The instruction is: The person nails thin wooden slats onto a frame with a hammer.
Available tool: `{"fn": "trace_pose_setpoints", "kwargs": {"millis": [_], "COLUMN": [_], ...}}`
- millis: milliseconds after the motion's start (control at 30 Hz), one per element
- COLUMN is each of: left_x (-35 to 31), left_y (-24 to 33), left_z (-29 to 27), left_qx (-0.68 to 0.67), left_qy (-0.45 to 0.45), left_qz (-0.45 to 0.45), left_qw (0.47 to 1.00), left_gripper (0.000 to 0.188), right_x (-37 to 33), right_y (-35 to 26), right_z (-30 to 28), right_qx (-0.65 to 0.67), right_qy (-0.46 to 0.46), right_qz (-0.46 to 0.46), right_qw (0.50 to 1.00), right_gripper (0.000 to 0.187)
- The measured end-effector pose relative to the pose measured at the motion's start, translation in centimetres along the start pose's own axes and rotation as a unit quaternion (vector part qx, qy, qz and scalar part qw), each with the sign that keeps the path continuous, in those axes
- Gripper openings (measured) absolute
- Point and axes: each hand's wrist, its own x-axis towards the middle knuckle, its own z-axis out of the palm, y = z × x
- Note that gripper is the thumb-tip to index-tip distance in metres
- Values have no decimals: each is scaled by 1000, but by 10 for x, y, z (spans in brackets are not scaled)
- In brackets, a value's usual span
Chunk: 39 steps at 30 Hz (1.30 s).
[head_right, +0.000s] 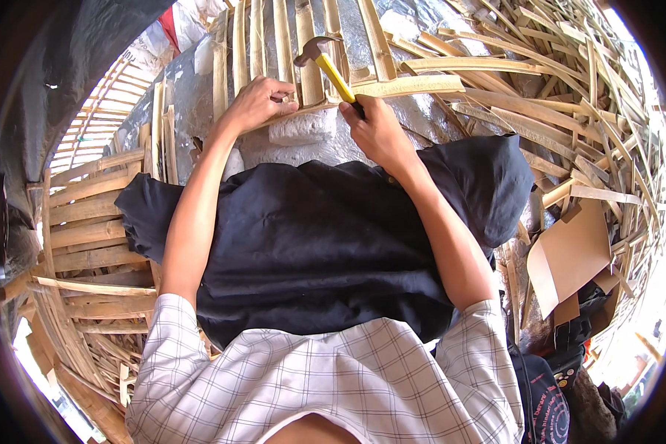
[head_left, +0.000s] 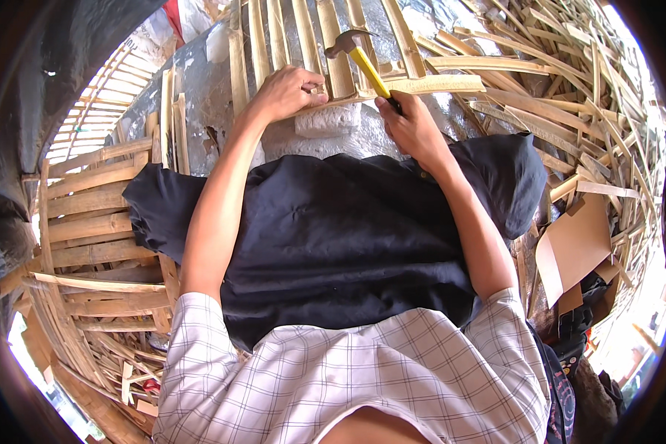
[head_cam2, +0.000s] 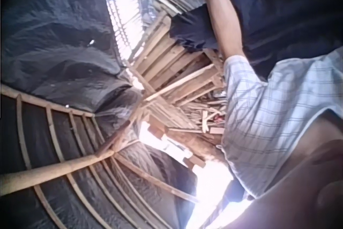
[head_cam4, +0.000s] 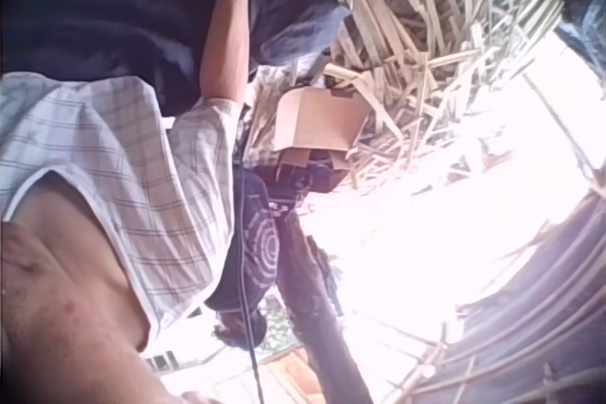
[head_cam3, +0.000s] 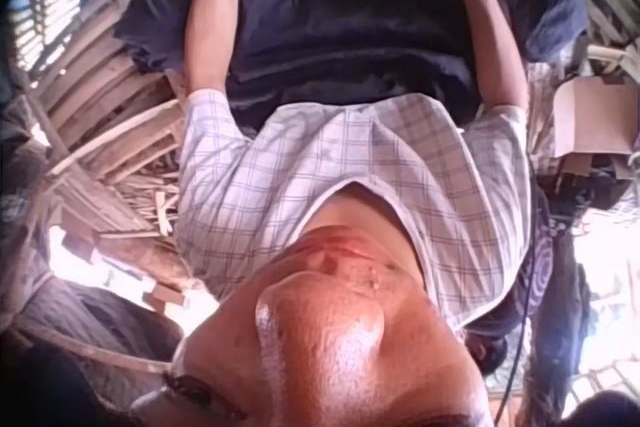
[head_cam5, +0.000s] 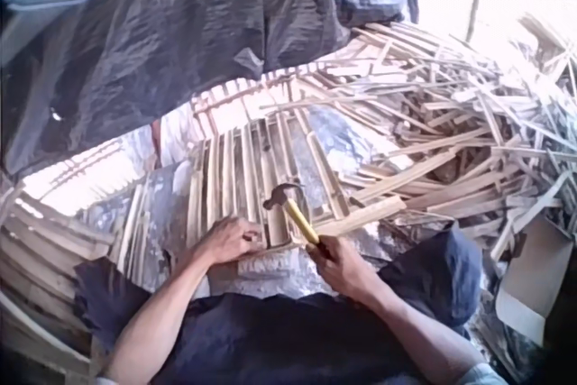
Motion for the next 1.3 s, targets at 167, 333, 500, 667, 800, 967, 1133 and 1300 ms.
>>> {"fn": "trace_pose_setpoints", "kwargs": {"millis": [167, 333, 500, 667, 800, 967, 1133, 1300], "left_x": [-1, -6, -11, -19, -21, -15, -11, -5], "left_y": [-8, -5, 6, -20, -26, -22, -25, -33], "left_z": [7, 7, -13, -25, -21, -20, -15, -7], "left_qx": [4, 24, -28, -79, -134, -205, -212, -231], "left_qy": [28, 51, -4, 67, 172, 133, 121, 136], "left_qz": [2, 36, 47, 48, 107, 91, 111, 102], "left_qw": [1000, 998, 999, 993, 970, 965, 963, 958], "left_gripper": [42, 44, 35, 22, 47, 61, 62, 61], "right_x": [0, 1, -3, -7, -10, -9, -1, -1], "right_y": [-4, 0, -11, -27, -29, -44, -36, -41], "right_z": [1, 1, -2, 0, 18, 22, 29, 36], "right_qx": [-22, -61, -114, -177, -30, 252, 329, 345], "right_qy": [-10, 2, 15, 3, -40, -160, -180, -191], "right_qz": [6, -23, -39, -64, -78, 140, 175, 175], "right_qw": [1000, 998, 993, 982, 996, 944, 910, 902], "right_gripper": [30, 33, 33, 33, 27, 20, 24, 22]}}
